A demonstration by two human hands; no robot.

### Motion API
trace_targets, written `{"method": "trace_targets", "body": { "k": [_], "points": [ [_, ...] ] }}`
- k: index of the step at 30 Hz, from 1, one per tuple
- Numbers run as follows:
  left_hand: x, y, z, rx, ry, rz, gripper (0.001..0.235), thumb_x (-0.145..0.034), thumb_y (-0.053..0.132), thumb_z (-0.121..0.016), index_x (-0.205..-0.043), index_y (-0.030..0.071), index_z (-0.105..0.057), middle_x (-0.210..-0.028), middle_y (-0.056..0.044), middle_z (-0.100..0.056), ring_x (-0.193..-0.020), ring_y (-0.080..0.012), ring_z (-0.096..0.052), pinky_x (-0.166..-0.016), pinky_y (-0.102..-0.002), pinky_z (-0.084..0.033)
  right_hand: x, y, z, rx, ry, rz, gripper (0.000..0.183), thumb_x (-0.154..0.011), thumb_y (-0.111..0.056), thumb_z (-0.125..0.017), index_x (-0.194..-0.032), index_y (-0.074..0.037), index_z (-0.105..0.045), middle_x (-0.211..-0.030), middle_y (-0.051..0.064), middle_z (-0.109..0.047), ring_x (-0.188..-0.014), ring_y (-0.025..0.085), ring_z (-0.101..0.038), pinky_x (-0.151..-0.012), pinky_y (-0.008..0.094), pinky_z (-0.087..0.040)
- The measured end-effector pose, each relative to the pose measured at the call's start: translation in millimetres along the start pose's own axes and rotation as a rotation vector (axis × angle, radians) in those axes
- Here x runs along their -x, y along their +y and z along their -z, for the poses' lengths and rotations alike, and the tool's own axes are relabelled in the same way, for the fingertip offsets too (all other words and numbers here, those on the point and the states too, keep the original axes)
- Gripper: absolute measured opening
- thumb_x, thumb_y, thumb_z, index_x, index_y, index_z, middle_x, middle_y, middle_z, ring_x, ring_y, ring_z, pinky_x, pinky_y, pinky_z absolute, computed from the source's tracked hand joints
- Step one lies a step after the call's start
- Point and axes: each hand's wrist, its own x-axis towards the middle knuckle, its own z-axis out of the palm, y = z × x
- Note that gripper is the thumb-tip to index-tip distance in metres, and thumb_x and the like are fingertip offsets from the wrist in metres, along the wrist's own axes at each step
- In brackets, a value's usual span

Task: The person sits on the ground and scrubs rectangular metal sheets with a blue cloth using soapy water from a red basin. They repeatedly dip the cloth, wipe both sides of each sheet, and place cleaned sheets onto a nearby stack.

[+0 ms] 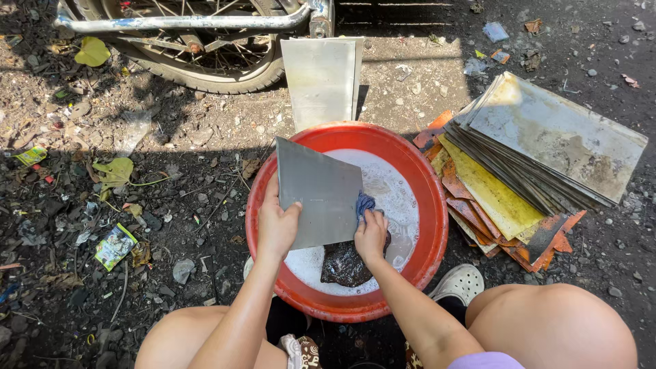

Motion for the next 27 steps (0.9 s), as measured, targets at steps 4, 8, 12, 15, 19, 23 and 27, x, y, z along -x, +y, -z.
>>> {"method": "trace_targets", "body": {
  "k": [4, 8, 12, 15, 19, 23, 27],
  "points": [
    [-17, -1, -9, 0.252, 0.005, 0.062, 0.066, -0.084, -0.01, -0.054, -0.148, 0.003, -0.045, -0.135, -0.013, -0.062, -0.121, -0.0192, -0.061, -0.104, -0.03, -0.046, 15, -35, 22, -0.071, 0.009, -0.007, 0.031, -0.087, -0.006, -0.064, -0.115, 0.004, -0.068, -0.114, 0.021, -0.061, -0.108, 0.043, -0.053, -0.097, 0.048, -0.042],
    [-10, -9, -10, 0.297, -0.004, 0.072, 0.065, -0.087, -0.009, -0.055, -0.15, 0.003, -0.044, -0.135, -0.013, -0.063, -0.118, -0.0188, -0.062, -0.102, -0.031, -0.047, 37, -97, 49, -0.173, 0.01, 0.044, 0.025, -0.092, -0.008, -0.064, -0.114, 0.004, -0.067, -0.114, 0.021, -0.06, -0.107, 0.042, -0.054, -0.096, 0.048, -0.043],
    [-6, -9, -16, 0.313, 0.0, 0.077, 0.065, -0.088, -0.008, -0.055, -0.151, 0.004, -0.045, -0.131, -0.015, -0.066, -0.113, -0.0191, -0.065, -0.098, -0.031, -0.051, 47, -173, 74, -0.298, 0.028, 0.147, 0.021, -0.092, -0.007, -0.065, -0.11, 0.004, -0.066, -0.112, 0.02, -0.059, -0.106, 0.041, -0.054, -0.094, 0.046, -0.045],
    [2, -8, -10, 0.268, 0.014, 0.072, 0.07, -0.088, -0.007, -0.055, -0.155, 0.007, -0.04, -0.138, -0.012, -0.064, -0.121, -0.0187, -0.063, -0.102, -0.031, -0.048, 48, -195, 83, -0.365, -0.012, 0.243, 0.021, -0.091, -0.004, -0.066, -0.11, 0.003, -0.064, -0.111, 0.02, -0.058, -0.105, 0.04, -0.055, -0.093, 0.046, -0.046],
    [13, -8, 7, -0.123, 0.068, -0.059, 0.068, -0.094, -0.005, -0.06, -0.157, 0.009, -0.038, -0.144, -0.013, -0.059, -0.129, -0.0233, -0.059, -0.108, -0.033, -0.044, 50, -163, 70, -0.281, -0.039, 0.341, 0.021, -0.089, -0.002, -0.064, -0.109, 0.002, -0.061, -0.113, 0.021, -0.055, -0.106, 0.042, -0.053, -0.092, 0.049, -0.046],
    [13, -9, 17, -0.079, 0.065, -0.056, 0.072, -0.092, -0.005, -0.058, -0.158, 0.011, -0.033, -0.15, -0.012, -0.054, -0.134, -0.0234, -0.056, -0.111, -0.035, -0.041, 28, -93, 48, -0.074, -0.049, 0.158, 0.016, -0.091, -0.004, -0.061, -0.106, 0.001, -0.062, -0.113, 0.022, -0.057, -0.106, 0.043, -0.053, -0.088, 0.052, -0.045],
    [17, -20, 22, 0.118, 0.035, 0.13, 0.074, -0.091, -0.001, -0.056, -0.159, 0.015, -0.032, -0.143, -0.01, -0.06, -0.124, -0.0207, -0.063, -0.106, -0.035, -0.048, -11, -28, 38, 0.095, -0.246, -0.091, 0.017, -0.096, -0.013, -0.062, -0.106, 0.0, -0.068, -0.109, 0.025, -0.062, -0.103, 0.046, -0.058, -0.092, 0.052, -0.047]
  ]
}}
